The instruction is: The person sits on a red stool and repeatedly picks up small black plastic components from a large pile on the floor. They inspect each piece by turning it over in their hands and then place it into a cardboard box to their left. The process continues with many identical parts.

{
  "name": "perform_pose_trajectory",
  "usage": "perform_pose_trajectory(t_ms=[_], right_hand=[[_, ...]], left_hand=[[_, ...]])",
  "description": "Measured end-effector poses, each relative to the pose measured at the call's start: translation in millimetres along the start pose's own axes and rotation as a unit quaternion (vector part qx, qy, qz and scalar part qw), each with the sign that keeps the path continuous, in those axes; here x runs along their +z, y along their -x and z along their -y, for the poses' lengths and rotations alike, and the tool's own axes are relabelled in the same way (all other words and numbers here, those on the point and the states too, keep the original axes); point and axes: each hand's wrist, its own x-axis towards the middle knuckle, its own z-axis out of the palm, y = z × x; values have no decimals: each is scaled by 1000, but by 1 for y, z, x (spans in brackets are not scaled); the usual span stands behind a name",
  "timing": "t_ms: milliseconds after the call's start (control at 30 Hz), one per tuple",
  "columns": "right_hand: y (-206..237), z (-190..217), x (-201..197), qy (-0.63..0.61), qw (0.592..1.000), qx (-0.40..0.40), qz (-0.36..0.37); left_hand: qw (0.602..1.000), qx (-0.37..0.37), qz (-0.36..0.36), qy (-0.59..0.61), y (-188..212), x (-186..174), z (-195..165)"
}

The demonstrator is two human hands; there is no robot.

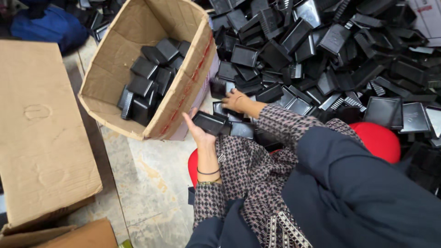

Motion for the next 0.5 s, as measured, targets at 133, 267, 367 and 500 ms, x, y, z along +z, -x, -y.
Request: perform_pose_trajectory(t_ms=[133, 267, 367, 500], right_hand=[[34, 2, 6, -41, 994, 27, 96], [98, 20, 6, -371, 891, 177, -193], [143, 45, -1, -497, 763, 312, -271], [178, 77, -16, -469, 719, 344, -379]], left_hand=[[998, -34, 41, -39, -2, 1, 12], [991, -56, 66, -105, 16, 29, 47], [977, -39, 143, -153, 49, 54, 90], [955, -20, 196, -222, 96, 77, 122]])
